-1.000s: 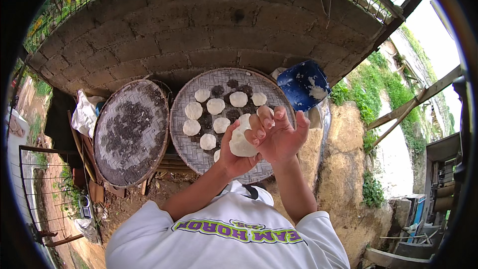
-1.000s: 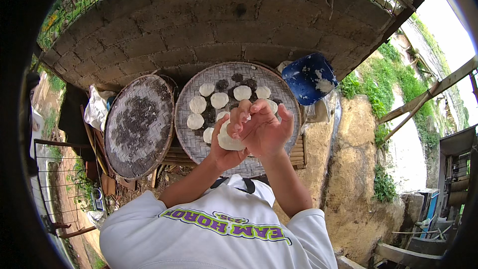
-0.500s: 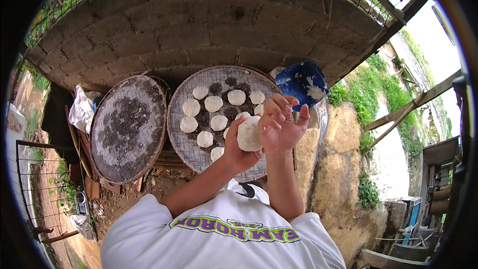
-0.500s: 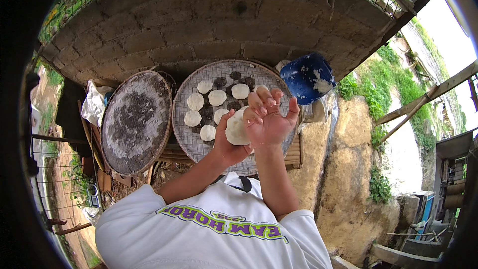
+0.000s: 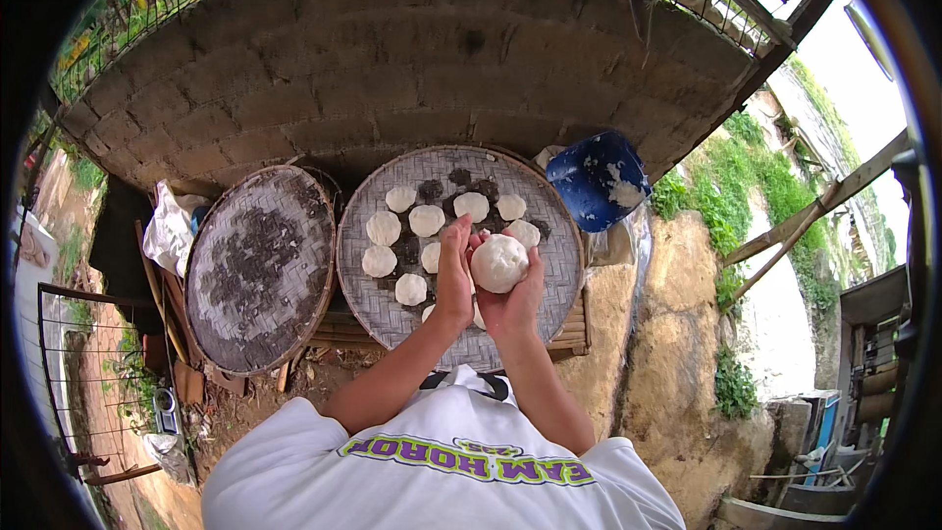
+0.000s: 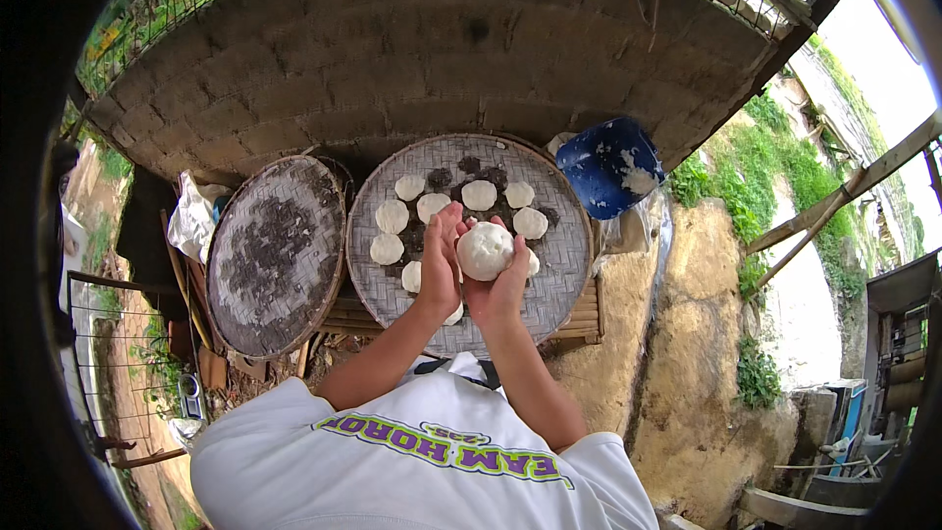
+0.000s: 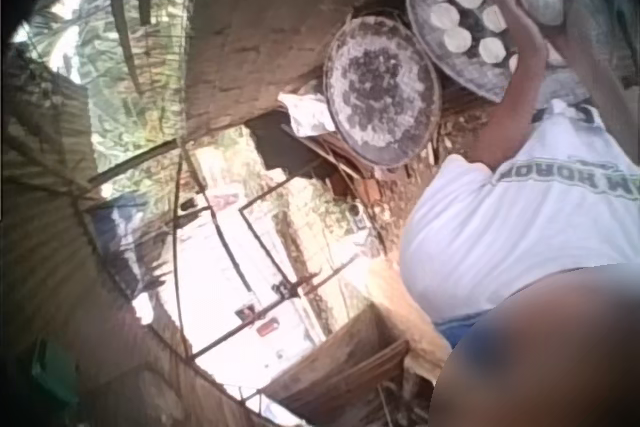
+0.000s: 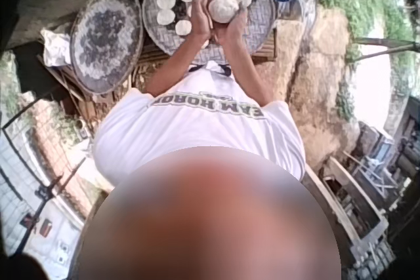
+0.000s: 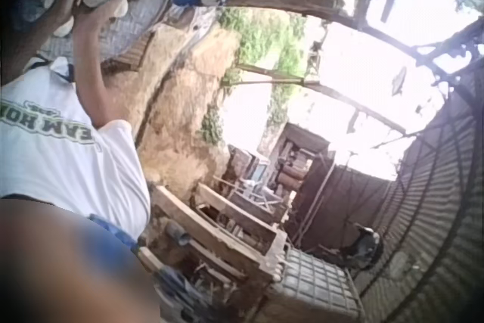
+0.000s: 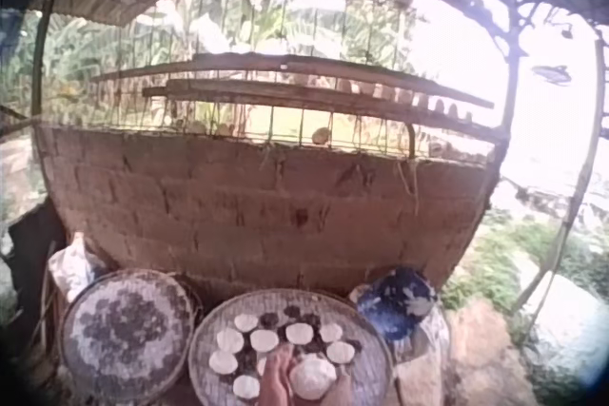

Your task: The person repeatedly scoops white dough from a blue bucket, rolls it into balls, flattens them into discs, and places them on a woven tray. The process continues until the tray is filled with flattened dough discs.

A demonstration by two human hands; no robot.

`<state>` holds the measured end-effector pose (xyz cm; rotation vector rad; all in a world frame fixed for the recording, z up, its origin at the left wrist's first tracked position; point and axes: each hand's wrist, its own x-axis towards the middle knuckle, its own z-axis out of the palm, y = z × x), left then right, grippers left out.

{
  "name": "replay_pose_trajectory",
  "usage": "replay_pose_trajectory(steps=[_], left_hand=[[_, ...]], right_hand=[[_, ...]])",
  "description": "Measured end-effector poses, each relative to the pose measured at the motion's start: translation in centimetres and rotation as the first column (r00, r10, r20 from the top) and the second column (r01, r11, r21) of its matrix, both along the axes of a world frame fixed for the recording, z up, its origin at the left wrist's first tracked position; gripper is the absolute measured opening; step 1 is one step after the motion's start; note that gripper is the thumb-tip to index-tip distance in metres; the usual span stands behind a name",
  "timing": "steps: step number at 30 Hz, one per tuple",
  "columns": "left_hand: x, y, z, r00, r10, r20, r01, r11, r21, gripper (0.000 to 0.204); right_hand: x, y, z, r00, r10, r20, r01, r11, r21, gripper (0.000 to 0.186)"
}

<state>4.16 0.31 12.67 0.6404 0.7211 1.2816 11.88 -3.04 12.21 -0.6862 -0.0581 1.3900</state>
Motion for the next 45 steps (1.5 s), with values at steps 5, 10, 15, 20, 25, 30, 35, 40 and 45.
replay_pose_trajectory(steps=[5,10,15,20,25,30,35,40,45], left_hand=[[-0.9,1.9,-1.4,0.969,-0.223,0.105,0.227,0.974,-0.028,0.069],[1.0,3.2,-1.4,0.971,0.078,-0.226,-0.060,0.995,0.084,0.057],[-0.2,1.1,-2.5,0.928,-0.307,0.211,0.346,0.920,-0.182,0.065],[0.7,4.2,-2.4,0.916,-0.384,0.116,0.399,0.838,-0.373,0.071],[1.5,3.4,-2.2,0.983,-0.073,-0.166,0.021,0.955,-0.296,0.068],[-0.1,4.0,-2.2,0.770,-0.448,0.454,0.596,0.760,-0.260,0.057],[2.3,6.9,-4.2,0.978,-0.185,0.099,0.208,0.812,-0.545,0.050],[-2.8,7.0,-11.5,0.655,-0.421,0.627,0.716,0.610,-0.338,0.054],[-6.0,14.0,-20.3,0.813,-0.235,0.532,0.570,0.508,-0.646,0.043]], right_hand=[[1.5,0.3,-1.0,0.836,-0.170,0.521,0.074,0.977,0.200,0.065],[2.6,1.4,-1.9,0.989,0.137,0.053,-0.136,0.990,-0.028,0.055],[0.8,-0.1,-2.8,0.991,-0.120,0.065,0.121,0.993,-0.013,0.052],[3.3,1.9,-2.5,0.834,-0.003,0.551,-0.040,0.997,0.066,0.054],[3.0,1.8,-1.7,0.998,-0.057,0.006,0.057,0.993,-0.107,0.053],[1.9,0.5,-1.3,0.358,-0.297,0.885,0.046,0.952,0.301,0.053],[3.4,4.2,-1.9,0.917,0.072,0.392,-0.022,0.991,-0.132,0.045],[4.9,1.2,-6.4,0.276,-0.071,0.959,-0.152,0.981,0.117,0.034],[10.9,-3.5,-14.8,0.730,0.198,0.654,-0.028,0.965,-0.261,0.038]])
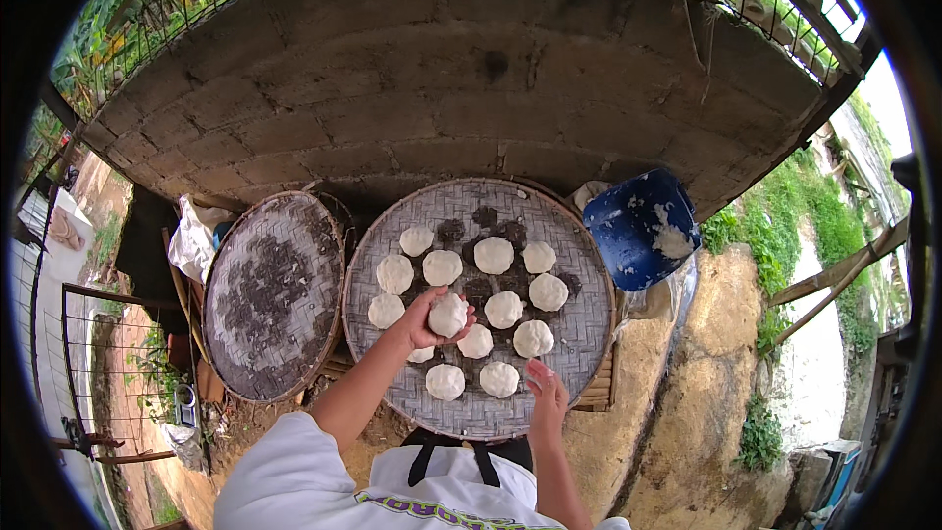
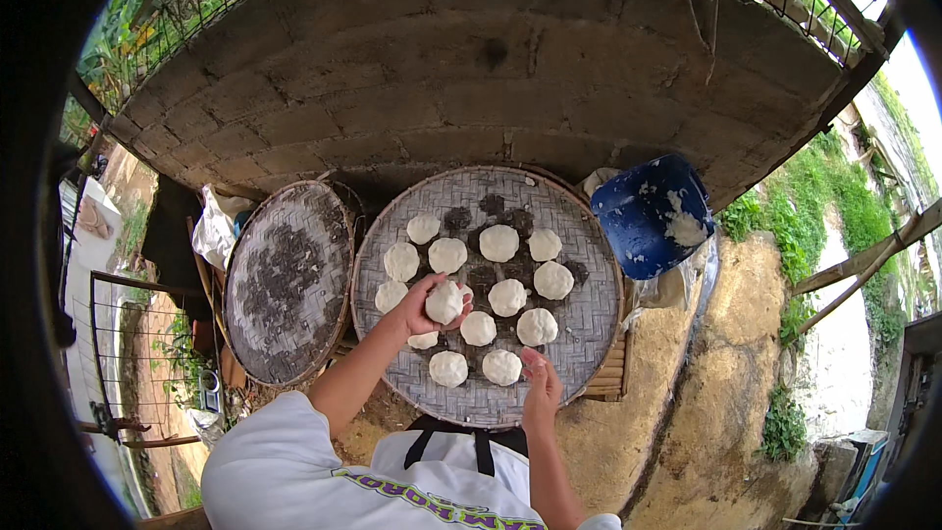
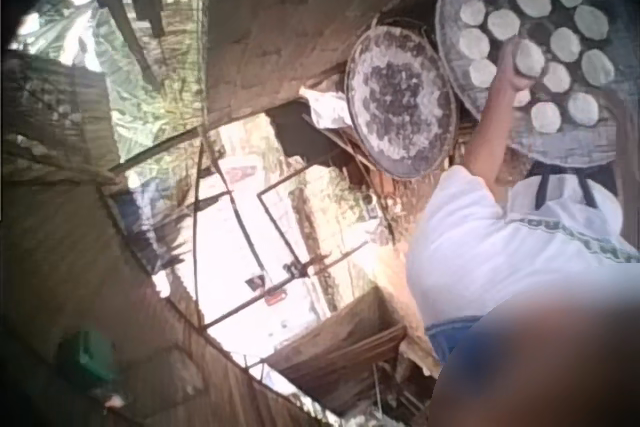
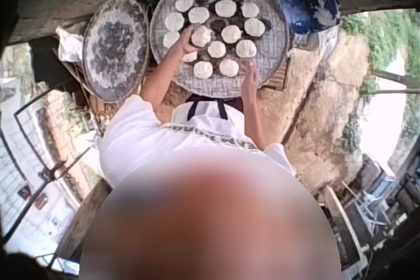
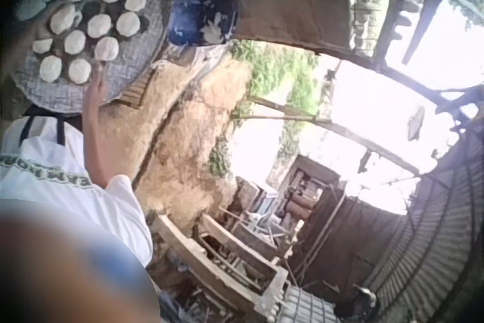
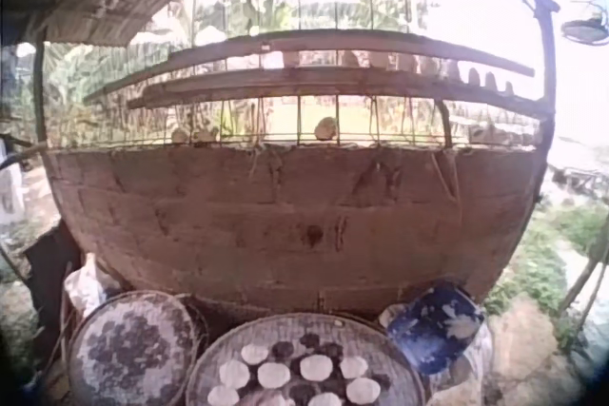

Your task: The person repeatedly scoops white dough from a blue bucket, rolls it into balls, flattens them into discs, and places them on a woven tray. The process continues until the tray is filled with flattened dough discs.

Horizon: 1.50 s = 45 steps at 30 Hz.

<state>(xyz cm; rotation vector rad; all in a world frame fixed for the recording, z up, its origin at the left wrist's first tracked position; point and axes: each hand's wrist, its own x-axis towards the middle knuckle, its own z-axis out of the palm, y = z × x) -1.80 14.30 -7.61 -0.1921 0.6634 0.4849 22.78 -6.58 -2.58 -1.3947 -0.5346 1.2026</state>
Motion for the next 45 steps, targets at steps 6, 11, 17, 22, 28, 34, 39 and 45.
replay_pose_trajectory(steps=[6,11,17,22,28,34,39,45], left_hand=[[1.5,14.5,-6.7,0.870,0.120,-0.479,-0.013,0.975,0.221,0.047],[2.9,24.2,-10.2,0.604,0.226,-0.764,0.291,0.831,0.475,0.046],[4.8,23.9,-11.8,0.046,0.626,-0.779,0.887,0.333,0.320,0.061],[7.2,20.0,-12.7,-0.272,0.742,-0.613,0.952,0.298,-0.062,0.061],[7.1,24.6,-17.6,-0.292,0.790,-0.539,0.951,0.178,-0.254,0.052],[11.2,23.7,-17.1,-0.391,0.740,-0.547,0.920,0.315,-0.232,0.052],[28.7,17.0,-12.5,0.384,0.802,-0.458,0.919,-0.283,0.275,0.050],[44.5,11.1,-11.8,0.385,0.542,-0.747,0.874,-0.475,0.106,0.062]], right_hand=[[7.7,-8.3,-9.3,0.812,-0.457,-0.364,0.267,0.845,-0.464,0.048],[11.7,-12.9,-13.8,0.757,-0.570,-0.319,0.311,0.744,-0.591,0.047],[13.3,-13.7,-15.0,0.805,-0.543,-0.239,0.315,0.732,-0.604,0.045],[14.5,-11.1,-13.4,0.895,-0.443,-0.047,0.348,0.763,-0.545,0.035],[22.3,2.5,-8.3,0.893,-0.195,0.405,0.210,0.978,0.008,0.021],[37.2,23.1,-8.0,0.015,0.111,0.994,-0.163,0.981,-0.108,0.040],[43.6,34.2,-14.1,-0.432,0.381,0.818,-0.067,0.890,-0.450,0.034],[48.3,38.2,-18.1,-0.691,0.517,0.506,0.175,0.798,-0.576,0.027]])
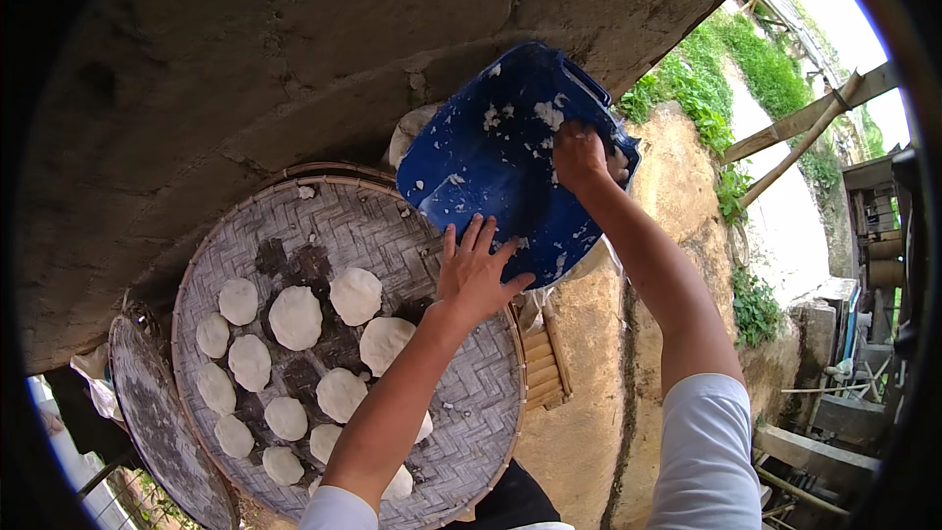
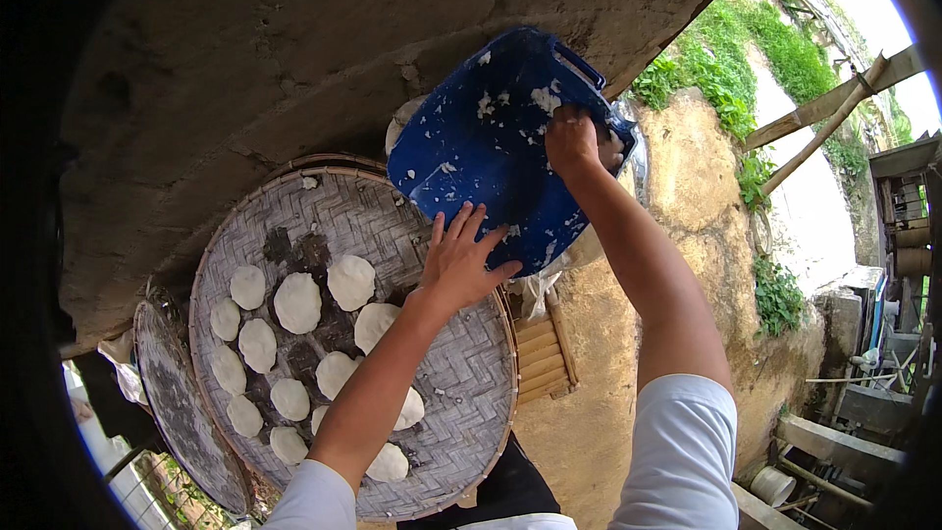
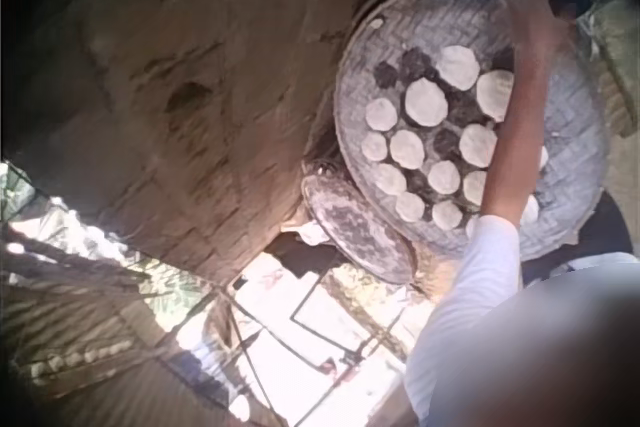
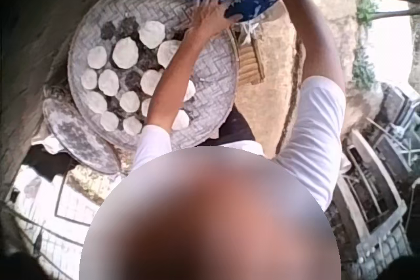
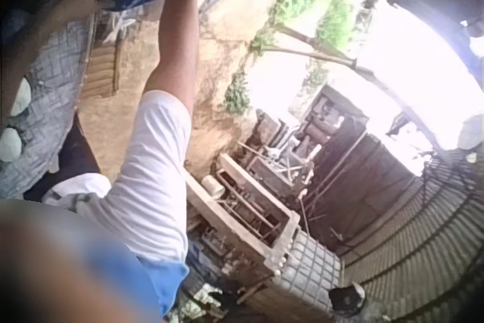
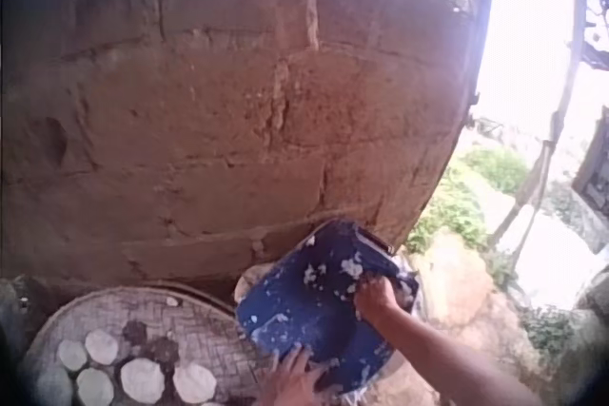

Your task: The person repeatedly scoops white dough from a blue bucket, rolls it into balls, flattens them into discs, and places them on a woven tray. The process continues until the tray is filled with flattened dough discs.

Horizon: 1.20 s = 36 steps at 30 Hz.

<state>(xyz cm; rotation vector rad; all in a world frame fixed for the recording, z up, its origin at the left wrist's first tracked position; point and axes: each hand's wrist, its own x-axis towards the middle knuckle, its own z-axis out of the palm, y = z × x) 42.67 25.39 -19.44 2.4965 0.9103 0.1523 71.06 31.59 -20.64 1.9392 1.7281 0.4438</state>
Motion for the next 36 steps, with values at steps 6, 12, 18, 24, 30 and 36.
replay_pose_trajectory(steps=[6,12,18,24,30,36], left_hand=[[1.8,-0.7,0.5,0.990,0.018,-0.138,-0.024,0.999,-0.042,0.065],[3.2,-0.7,1.5,0.969,0.021,-0.245,-0.049,0.993,-0.109,0.062],[3.8,-0.9,2.1,0.972,0.053,-0.228,-0.108,0.965,-0.237,0.060],[5.3,-0.6,2.5,0.935,0.005,-0.356,-0.089,0.972,-0.219,0.065],[6.4,-0.4,2.6,0.894,-0.024,-0.448,-0.089,0.969,-0.230,0.068],[6.5,-0.4,2.8,0.887,-0.027,-0.462,-0.093,0.967,-0.236,0.069]], right_hand=[[0.9,-0.2,-1.3,0.987,-0.072,0.144,0.105,0.966,-0.237,0.035],[1.0,-0.3,-2.1,0.983,-0.135,0.122,0.157,0.969,-0.189,0.047],[1.6,-0.9,-2.3,0.965,-0.211,0.159,0.242,0.945,-0.219,0.059],[-0.1,-2.1,-0.1,0.907,-0.420,0.022,0.408,0.864,-0.295,0.067],[-3.5,-4.4,5.6,0.789,-0.493,-0.367,0.354,0.853,-0.383,0.054],[-3.3,-6.5,9.4,0.906,-0.300,-0.299,0.319,0.947,0.018,0.064]])
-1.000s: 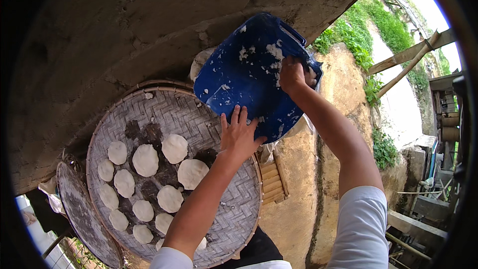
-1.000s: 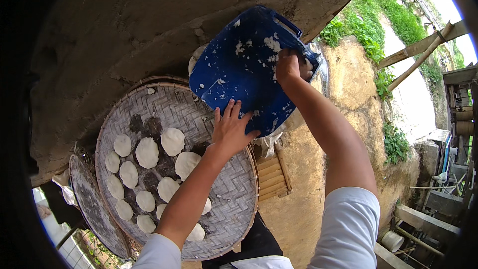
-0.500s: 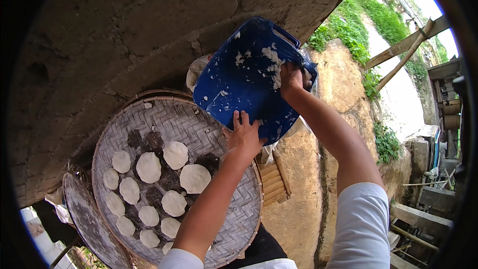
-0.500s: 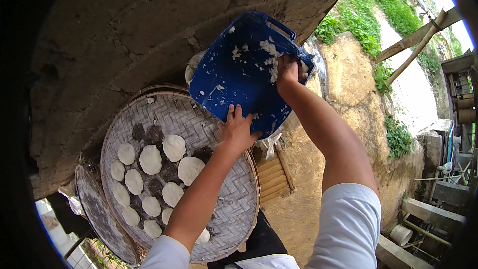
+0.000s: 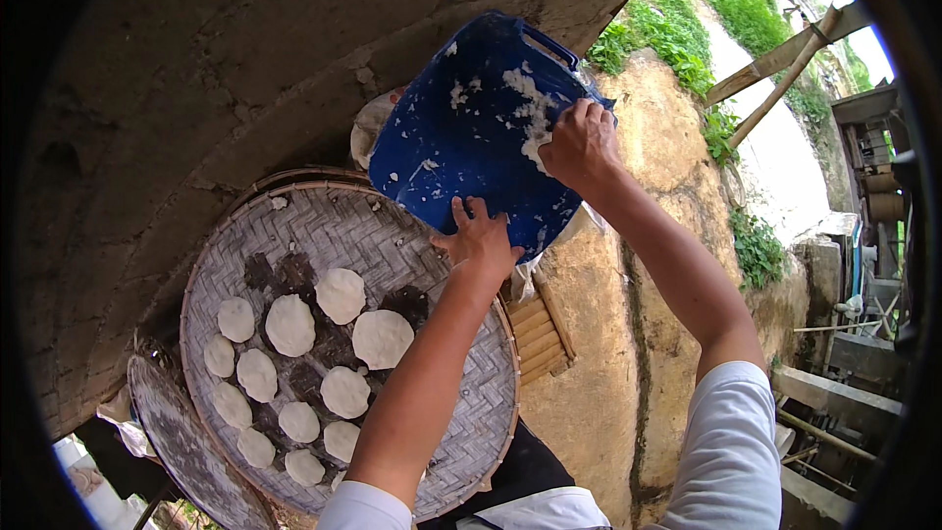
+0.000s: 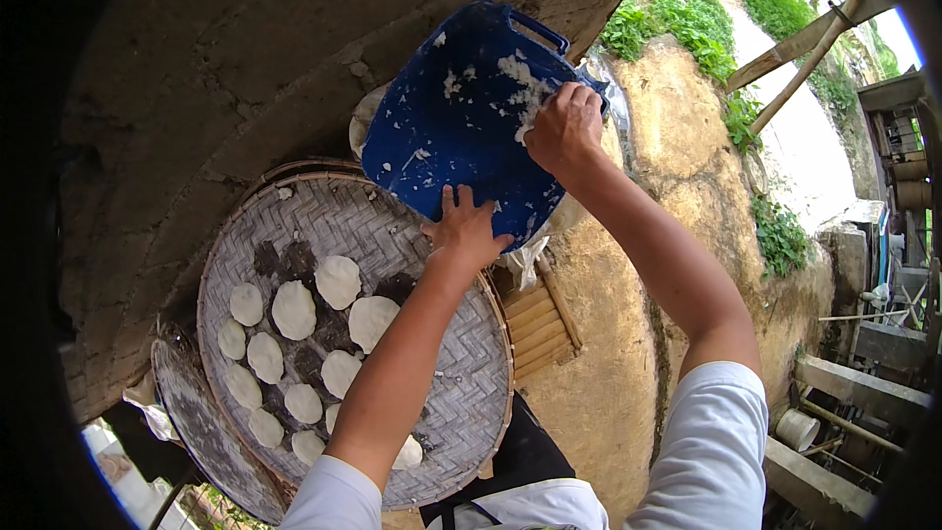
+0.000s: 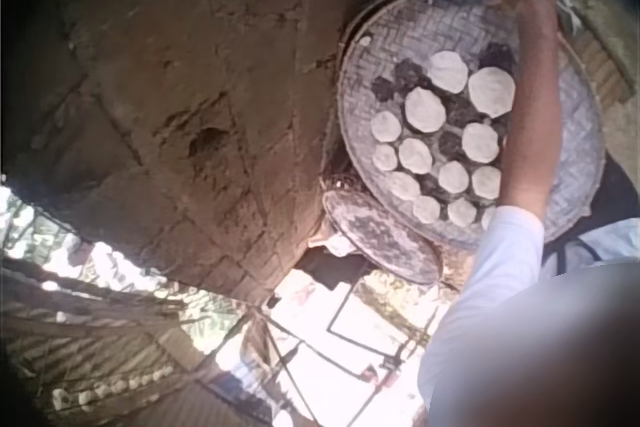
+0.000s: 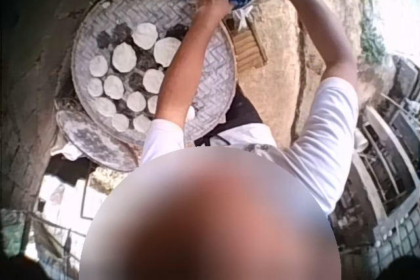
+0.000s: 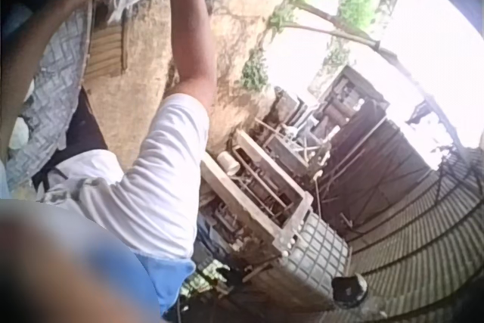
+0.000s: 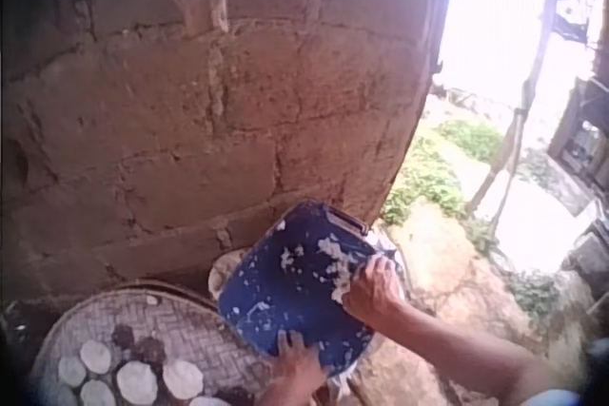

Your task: The person repeatedly scoops white dough from a blue bucket, rolls it into balls, flattens them into discs, and places them on a woven tray. The process continues until the tray is filled with flattened dough discs.

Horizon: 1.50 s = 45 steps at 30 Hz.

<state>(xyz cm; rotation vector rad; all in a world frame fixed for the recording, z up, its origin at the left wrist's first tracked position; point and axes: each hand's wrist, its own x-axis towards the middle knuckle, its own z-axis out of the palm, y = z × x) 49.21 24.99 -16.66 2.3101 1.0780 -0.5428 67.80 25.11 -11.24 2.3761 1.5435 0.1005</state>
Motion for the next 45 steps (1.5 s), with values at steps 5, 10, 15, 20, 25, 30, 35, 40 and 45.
replay_pose_trajectory(steps=[5,10,15,20,25,30,35,40,45], left_hand=[[0.1,-0.1,0.0,1.000,0.021,0.008,-0.021,1.000,-0.016,0.062],[0.0,-0.3,-0.2,0.999,0.030,0.025,-0.030,1.000,-0.005,0.065],[0.0,-0.1,-0.4,1.000,-0.015,0.022,0.014,1.000,0.025,0.075],[-0.2,-0.1,-0.4,1.000,-0.020,0.017,0.020,1.000,0.011,0.076],[-0.1,0.0,-0.3,1.000,-0.023,0.013,0.023,1.000,0.001,0.074],[0.2,-0.1,-0.6,1.000,-0.026,-0.008,0.026,1.000,0.010,0.077],[0.1,-0.4,-1.0,1.000,-0.006,0.005,0.005,0.999,0.039,0.075],[0.3,-0.4,-1.4,1.000,-0.021,-0.001,0.021,0.999,0.043,0.073],[-0.1,0.0,-0.9,0.999,-0.036,0.028,0.034,0.998,0.061,0.067]], right_hand=[[-1.4,-0.5,-3.0,0.973,-0.123,0.194,0.154,0.976,-0.152,0.091],[-2.0,-0.4,-4.5,0.975,-0.216,0.060,0.223,0.959,-0.177,0.095],[-0.9,0.3,-3.5,0.943,-0.231,-0.241,0.194,0.966,-0.169,0.077],[0.5,0.7,-4.3,0.983,-0.184,0.009,0.184,0.975,-0.126,0.068],[1.7,1.1,-5.6,0.941,-0.256,-0.222,0.216,0.957,-0.192,0.070],[1.7,1.9,-5.8,0.881,-0.307,-0.360,0.274,0.951,-0.142,0.078],[-0.2,2.2,-7.2,0.809,-0.320,-0.492,0.298,0.946,-0.126,0.083],[-0.9,3.4,-7.7,0.746,-0.293,-0.598,0.418,0.905,0.078,0.071],[-5.2,2.2,-8.9,0.778,-0.270,-0.568,0.498,0.816,0.293,0.044]])
